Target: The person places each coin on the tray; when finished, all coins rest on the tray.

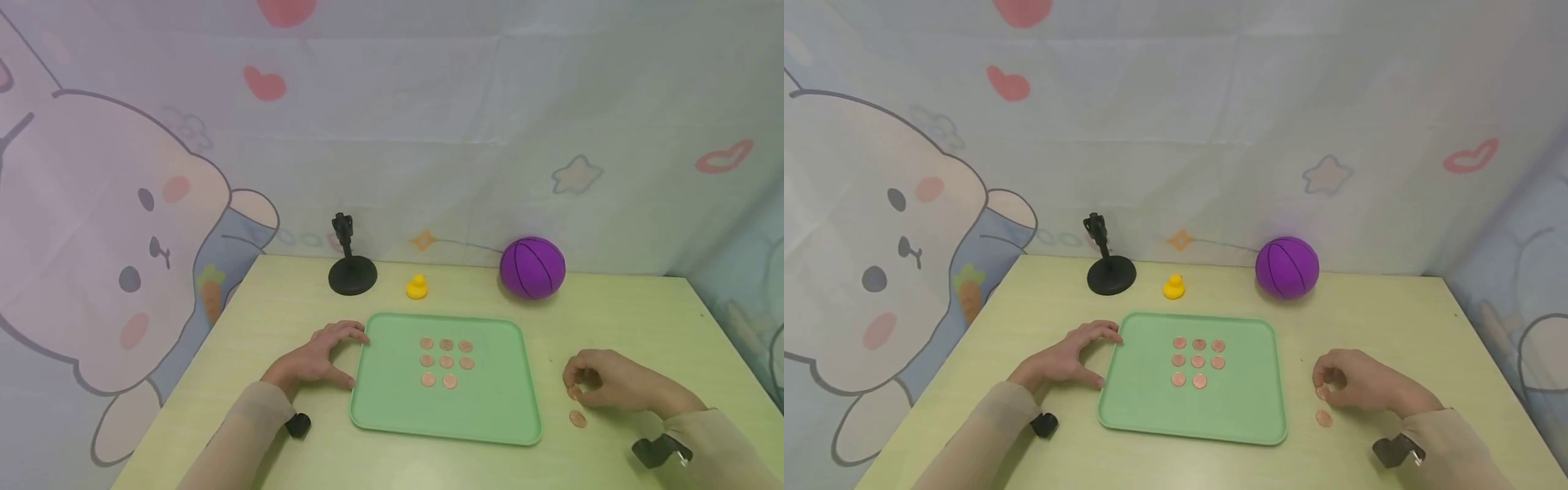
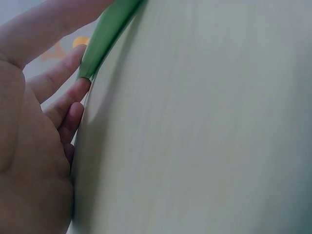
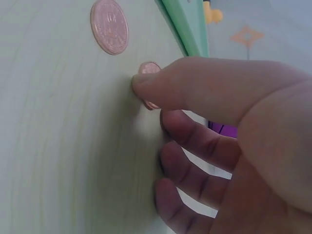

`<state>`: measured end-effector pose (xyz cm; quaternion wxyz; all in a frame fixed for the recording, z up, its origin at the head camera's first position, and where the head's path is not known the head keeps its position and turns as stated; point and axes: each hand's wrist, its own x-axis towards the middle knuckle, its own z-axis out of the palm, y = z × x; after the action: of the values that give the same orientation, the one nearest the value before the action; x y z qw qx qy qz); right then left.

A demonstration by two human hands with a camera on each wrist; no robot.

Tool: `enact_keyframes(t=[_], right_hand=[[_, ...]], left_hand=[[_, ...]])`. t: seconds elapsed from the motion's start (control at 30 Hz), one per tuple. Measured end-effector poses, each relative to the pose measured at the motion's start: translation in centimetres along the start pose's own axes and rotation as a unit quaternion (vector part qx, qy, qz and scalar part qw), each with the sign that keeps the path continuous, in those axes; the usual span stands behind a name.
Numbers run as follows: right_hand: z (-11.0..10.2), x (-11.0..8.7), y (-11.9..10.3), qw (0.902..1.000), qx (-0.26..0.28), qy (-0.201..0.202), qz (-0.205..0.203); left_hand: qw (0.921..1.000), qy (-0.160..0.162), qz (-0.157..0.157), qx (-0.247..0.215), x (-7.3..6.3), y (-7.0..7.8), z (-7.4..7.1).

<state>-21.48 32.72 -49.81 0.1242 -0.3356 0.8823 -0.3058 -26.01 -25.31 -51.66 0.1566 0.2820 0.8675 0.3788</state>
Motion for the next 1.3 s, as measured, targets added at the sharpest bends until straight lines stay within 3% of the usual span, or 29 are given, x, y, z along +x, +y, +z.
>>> enact_keyframes(t=[0.73, 1.3], right_hand=[[0.2, 0.9, -0.6, 0.9971, -0.011, 0.064, 0.041], [0.5, 1.0, -0.3, 0.9949, -0.019, 0.091, 0.038]], left_hand=[[1.0000, -0.003, -0.009, -0.001, 0.1, 0.5, -0.1], [0.9999, -0.003, -0.012, -0.002, -0.1, 0.0, 0.0]])
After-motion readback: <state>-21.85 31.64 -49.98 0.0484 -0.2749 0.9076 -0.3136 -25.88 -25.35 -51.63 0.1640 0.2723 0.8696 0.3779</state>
